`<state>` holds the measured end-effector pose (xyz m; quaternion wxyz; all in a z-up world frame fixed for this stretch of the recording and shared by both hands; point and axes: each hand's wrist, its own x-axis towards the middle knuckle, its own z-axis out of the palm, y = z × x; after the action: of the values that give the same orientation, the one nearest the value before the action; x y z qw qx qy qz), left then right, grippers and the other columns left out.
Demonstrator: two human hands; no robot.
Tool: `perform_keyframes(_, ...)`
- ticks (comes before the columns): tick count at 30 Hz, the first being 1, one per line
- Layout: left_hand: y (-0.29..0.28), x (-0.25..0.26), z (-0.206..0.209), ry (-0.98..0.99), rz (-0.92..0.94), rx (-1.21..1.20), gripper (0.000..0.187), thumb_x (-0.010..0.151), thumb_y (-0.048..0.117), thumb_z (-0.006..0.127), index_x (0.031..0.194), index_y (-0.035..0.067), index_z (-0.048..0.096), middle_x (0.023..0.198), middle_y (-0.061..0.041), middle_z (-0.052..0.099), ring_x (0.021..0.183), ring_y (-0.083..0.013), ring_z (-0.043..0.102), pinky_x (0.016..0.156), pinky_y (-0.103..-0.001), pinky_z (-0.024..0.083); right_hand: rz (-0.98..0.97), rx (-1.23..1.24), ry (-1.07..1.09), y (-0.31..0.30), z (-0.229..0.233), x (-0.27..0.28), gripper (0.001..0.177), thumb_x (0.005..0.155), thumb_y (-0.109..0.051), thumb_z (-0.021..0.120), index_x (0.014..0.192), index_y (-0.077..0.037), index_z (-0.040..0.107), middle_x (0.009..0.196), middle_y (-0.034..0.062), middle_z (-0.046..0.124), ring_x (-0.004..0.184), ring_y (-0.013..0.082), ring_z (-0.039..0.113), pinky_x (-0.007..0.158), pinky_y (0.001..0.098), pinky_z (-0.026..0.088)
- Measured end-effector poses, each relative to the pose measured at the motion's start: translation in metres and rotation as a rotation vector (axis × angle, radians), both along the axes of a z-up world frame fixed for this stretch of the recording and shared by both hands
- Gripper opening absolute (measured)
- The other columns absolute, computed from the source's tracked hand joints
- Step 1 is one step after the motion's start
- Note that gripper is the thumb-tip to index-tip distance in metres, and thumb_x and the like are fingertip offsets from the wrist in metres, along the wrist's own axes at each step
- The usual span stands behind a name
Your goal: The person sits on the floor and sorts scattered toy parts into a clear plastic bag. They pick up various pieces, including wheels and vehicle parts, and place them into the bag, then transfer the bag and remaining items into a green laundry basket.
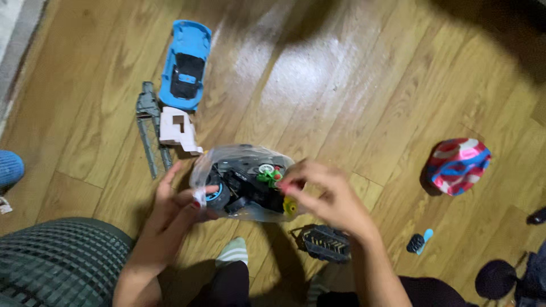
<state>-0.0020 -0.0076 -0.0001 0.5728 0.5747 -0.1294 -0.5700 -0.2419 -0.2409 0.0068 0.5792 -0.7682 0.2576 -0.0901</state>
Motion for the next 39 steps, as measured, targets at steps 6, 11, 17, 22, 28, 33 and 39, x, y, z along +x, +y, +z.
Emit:
perform_keyframes(6, -0.005, -0.002, -0.002, -0.028, -0.024, -0.017, 0.076, 0.100, 0.009, 0.045, 0.163, 0.010, 0.001, 0.136, -0.023, 0.063, 0.101, -0.0270, 0.072, 0.093, -0.043, 0.057, -0.137, -0.710, 0.298, 0.034, -0.011, 0.003, 0.068, 0.071, -0.034, 0.083, 0.127, 0.000, 0.064, 0.123, 0.0214, 0.062, 0.109, 0.0322, 0.063, 0.088, 0.0415, 0.054)
perform_keyframes(11, -0.020, -0.014, 0.006, -0.093, -0.062, -0.091, 0.073, 0.104, 0.013, 0.044, 0.165, 0.006, 0.005, 0.142, -0.023, 0.061, 0.105, -0.0261, 0.070, 0.096, -0.041, 0.054, -0.421, 0.327, 0.444, 0.030, -0.061, -0.029, 0.023, 0.093, -0.004, 0.058, 0.114, -0.002, 0.066, 0.092, 0.0068, 0.071, 0.078, 0.0163, 0.071, 0.068, 0.0297, 0.059)
perform_keyframes(17, -0.034, -0.032, 0.040, -0.020, -0.097, -0.278, 0.073, 0.103, 0.014, 0.056, 0.163, 0.005, 0.014, 0.152, -0.023, 0.051, 0.117, -0.0234, 0.065, 0.106, -0.042, 0.051, -0.494, 0.336, 0.181, -0.004, -0.031, -0.089, 0.026, 0.089, 0.002, 0.056, 0.113, -0.002, 0.067, 0.087, 0.0022, 0.068, 0.072, 0.0095, 0.060, 0.060, 0.0259, 0.050)
perform_keyframes(22, -0.069, -0.050, 0.024, -0.060, -0.212, -0.183, 0.073, 0.094, 0.004, 0.057, 0.158, 0.007, 0.023, 0.140, -0.016, 0.058, 0.106, -0.0192, 0.067, 0.096, -0.037, 0.055, -0.647, 0.162, 0.179, -0.044, -0.042, -0.096, 0.022, 0.101, -0.002, 0.061, 0.122, 0.000, 0.067, 0.098, 0.0073, 0.069, 0.080, 0.0112, 0.058, 0.070, 0.0254, 0.046)
perform_keyframes(28, -0.106, -0.069, -0.040, -0.065, -0.152, -0.231, 0.059, 0.101, -0.001, 0.052, 0.155, 0.006, 0.030, 0.130, -0.012, 0.059, 0.104, -0.0176, 0.065, 0.094, -0.030, 0.052, -0.620, 0.164, 0.176, -0.053, -0.091, -0.088, 0.040, 0.096, -0.001, 0.064, 0.135, -0.003, 0.058, 0.105, 0.0076, 0.066, 0.092, 0.0130, 0.064, 0.082, 0.0267, 0.051)
perform_keyframes(33, -0.086, -0.060, -0.062, -0.079, -0.035, -0.178, 0.049, 0.105, 0.004, 0.050, 0.152, 0.005, 0.037, 0.127, -0.010, 0.063, 0.107, -0.0174, 0.064, 0.097, -0.029, 0.051, -0.657, 0.159, 0.051, -0.043, -0.085, -0.093, 0.051, 0.097, -0.004, 0.065, 0.146, -0.004, 0.051, 0.110, 0.0076, 0.066, 0.101, 0.0156, 0.065, 0.090, 0.0290, 0.052)
perform_keyframes(39, -0.075, -0.075, -0.049, -0.890, -0.277, 0.009, 0.045, 0.092, 0.026, 0.080, 0.126, 0.008, 0.058, 0.108, -0.010, 0.071, 0.107, -0.0267, 0.062, 0.095, -0.048, 0.036, -0.730, -0.150, 0.159, -0.037, -0.081, -0.104, 0.067, 0.089, -0.011, 0.075, 0.146, -0.001, 0.040, 0.137, 0.0106, 0.051, 0.126, 0.0203, 0.052, 0.104, 0.0379, 0.044)
